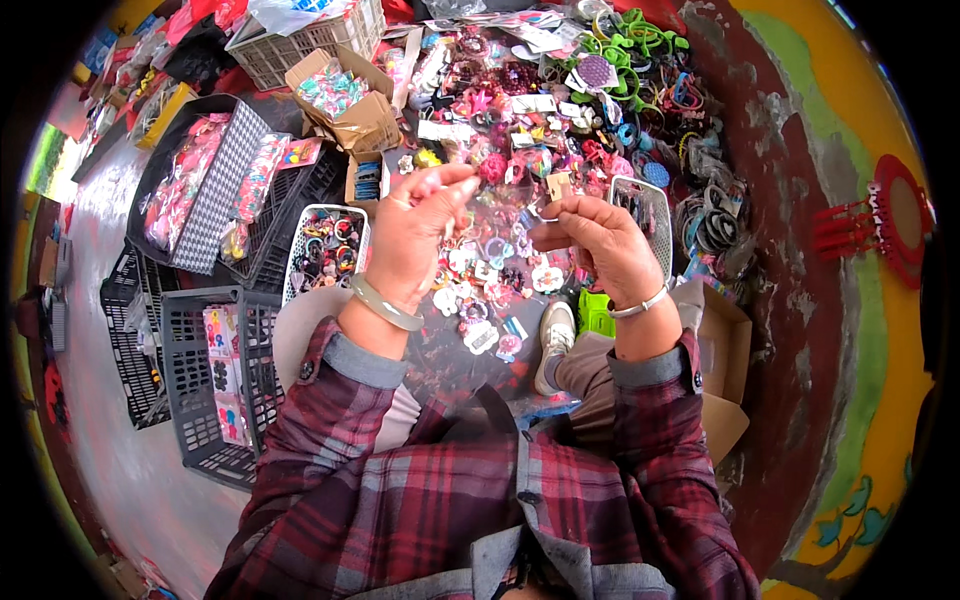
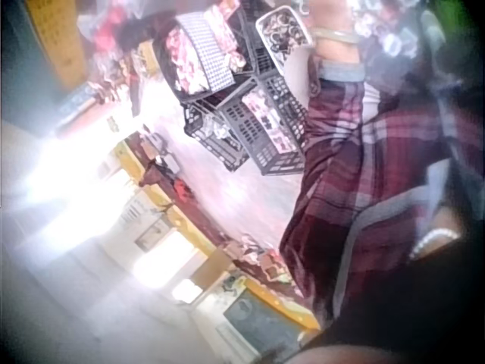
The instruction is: The person sits on the floor surrounded by baskets of hair accessories and sorts them by hand. They pick up small plastic bags containing hair clips, open them, and place the contents into a cardboard box.
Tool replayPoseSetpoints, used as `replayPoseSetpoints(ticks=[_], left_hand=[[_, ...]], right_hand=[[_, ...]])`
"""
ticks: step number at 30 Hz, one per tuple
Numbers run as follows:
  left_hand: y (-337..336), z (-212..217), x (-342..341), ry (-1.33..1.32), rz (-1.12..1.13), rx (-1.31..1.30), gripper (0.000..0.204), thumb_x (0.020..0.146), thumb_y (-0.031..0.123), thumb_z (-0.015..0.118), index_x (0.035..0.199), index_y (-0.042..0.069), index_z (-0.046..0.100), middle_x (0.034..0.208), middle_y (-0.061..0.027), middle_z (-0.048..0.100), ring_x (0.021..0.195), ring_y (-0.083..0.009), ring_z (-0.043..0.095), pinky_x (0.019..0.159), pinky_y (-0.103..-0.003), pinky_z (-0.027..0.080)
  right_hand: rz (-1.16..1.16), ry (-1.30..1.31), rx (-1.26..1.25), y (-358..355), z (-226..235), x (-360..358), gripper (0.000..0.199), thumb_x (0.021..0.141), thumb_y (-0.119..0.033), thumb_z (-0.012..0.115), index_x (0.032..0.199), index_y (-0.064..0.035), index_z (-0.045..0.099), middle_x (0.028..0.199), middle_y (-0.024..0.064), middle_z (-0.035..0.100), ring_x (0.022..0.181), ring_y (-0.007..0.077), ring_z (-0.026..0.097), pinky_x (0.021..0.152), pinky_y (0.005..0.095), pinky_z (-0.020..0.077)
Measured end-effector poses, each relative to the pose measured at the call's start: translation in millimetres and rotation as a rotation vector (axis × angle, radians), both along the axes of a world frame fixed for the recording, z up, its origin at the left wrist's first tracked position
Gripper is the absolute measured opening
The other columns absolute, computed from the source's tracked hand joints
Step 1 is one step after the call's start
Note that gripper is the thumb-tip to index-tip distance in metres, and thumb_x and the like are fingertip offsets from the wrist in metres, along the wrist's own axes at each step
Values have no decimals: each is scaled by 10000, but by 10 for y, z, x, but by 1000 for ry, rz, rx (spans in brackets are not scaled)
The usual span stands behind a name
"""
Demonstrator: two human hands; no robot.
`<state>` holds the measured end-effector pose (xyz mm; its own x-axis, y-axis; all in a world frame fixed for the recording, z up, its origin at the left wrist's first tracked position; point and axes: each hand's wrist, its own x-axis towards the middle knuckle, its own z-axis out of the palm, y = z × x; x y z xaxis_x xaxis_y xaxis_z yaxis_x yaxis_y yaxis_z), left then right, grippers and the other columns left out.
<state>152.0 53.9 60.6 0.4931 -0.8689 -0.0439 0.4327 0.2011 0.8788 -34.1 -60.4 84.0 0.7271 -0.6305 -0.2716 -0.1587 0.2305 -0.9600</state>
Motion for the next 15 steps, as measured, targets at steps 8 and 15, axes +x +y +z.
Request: replayPoseSetpoints(ticks=[8, 15], left_hand=[[-44, -84, -176, -274, -323, 114, 191, 822, 118, 602, 957, -17, 599, 775, -15, 592, 613, -60, 513, 551, -186, 392], [-51, -169, -181, -328, -374, 182, 137, 808, 87, 596, 887, -25, 602, 751, -33, 600, 693, -98, 575, 631, -224, 433]], right_hand=[[142, 27, -230, -73, -100, -86, 182, 848, -44, 548, 990, 44, 621, 875, 63, 655, 767, 106, 596, 699, 230, 483], [220, 350, -573, -60, -10, -96, 171, 755, 13, 543, 893, 13, 644, 762, 56, 638, 693, 81, 579, 623, 218, 463]])
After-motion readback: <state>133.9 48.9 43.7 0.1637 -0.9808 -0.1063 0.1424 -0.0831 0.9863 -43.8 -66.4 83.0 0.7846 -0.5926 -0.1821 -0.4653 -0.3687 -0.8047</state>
